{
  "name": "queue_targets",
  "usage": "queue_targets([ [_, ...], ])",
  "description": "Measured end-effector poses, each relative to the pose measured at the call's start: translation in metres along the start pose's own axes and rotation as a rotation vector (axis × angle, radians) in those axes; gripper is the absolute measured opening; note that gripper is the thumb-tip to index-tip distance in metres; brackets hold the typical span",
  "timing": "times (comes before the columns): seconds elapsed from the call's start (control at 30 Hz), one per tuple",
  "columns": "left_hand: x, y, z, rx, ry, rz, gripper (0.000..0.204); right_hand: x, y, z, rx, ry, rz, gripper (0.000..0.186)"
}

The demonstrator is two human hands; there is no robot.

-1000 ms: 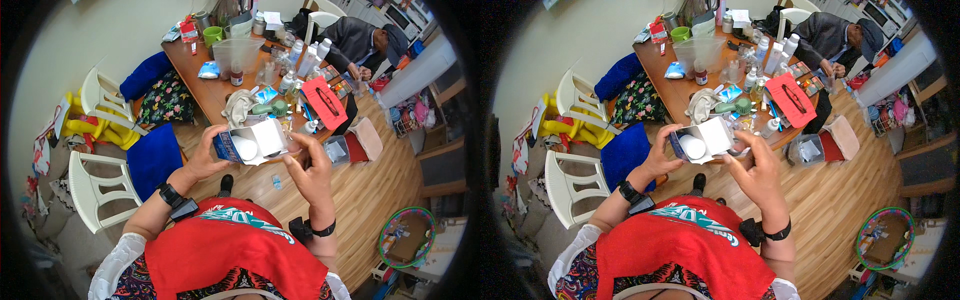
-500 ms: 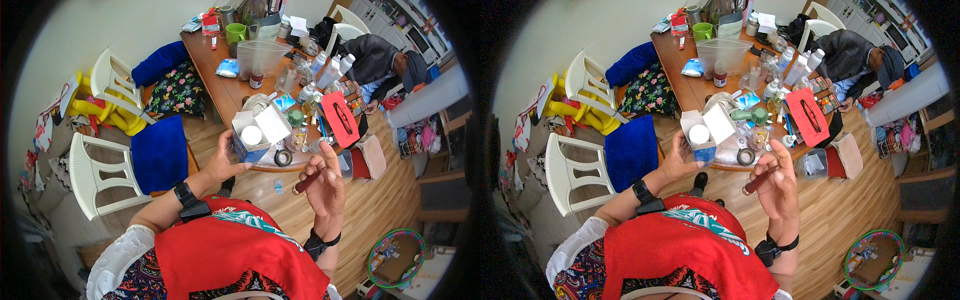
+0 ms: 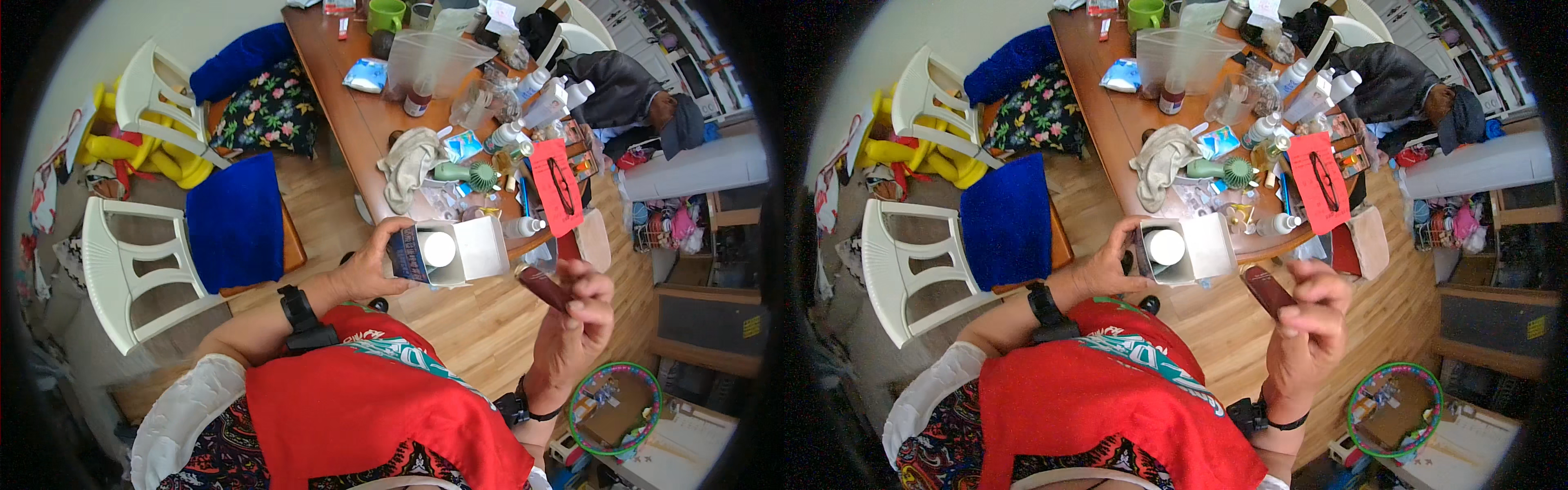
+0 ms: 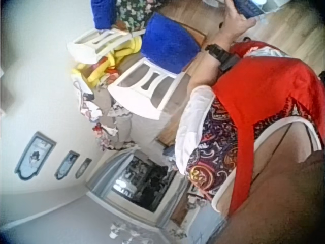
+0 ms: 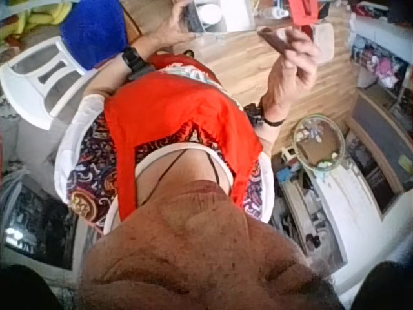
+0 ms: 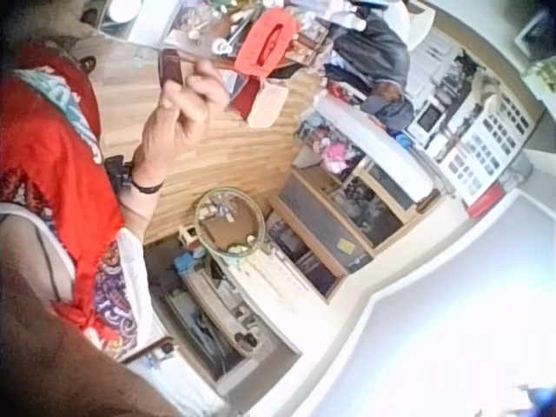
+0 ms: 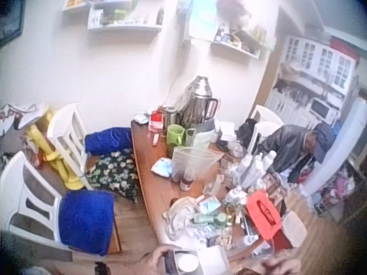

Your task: The person unboxes a bottle from a blue box and places it on a dresser.

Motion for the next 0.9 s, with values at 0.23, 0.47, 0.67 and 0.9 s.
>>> queue_targets([
  [0.23, -0.007, -0.001, 0.011, 0.018, 0.077, -0.091, 0.085, -0.003, 0.038, -0.007, 0.144, -0.056, -0.144, 0.017],
  [0.47, -0.01, -0.005, 0.004, -0.026, 0.043, -0.174, 0.083, 0.008, 0.072, 0.025, 0.198, 0.102, -0.298, 0.016],
  [0.67, -0.016, -0.006, 0.003, -0.058, 0.084, -0.186, 0.084, 0.017, 0.09, 0.033, 0.289, 0.049, -0.497, 0.016],
  [0.9, -0.022, 0.001, 0.013, -0.067, 0.113, -0.203, 0.082, 0.027, 0.095, 0.041, 0.57, -0.138, -0.702, 0.017],
])
Point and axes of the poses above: each hand's wrist, its own x-axis away from the middle knuckle, its own y-axis out of the palm, z = x × y, the point moved 9 cm from there along -x, towards the middle knuckle, and after that the axes turned 15 degrees about z, right-handed, at the moved point
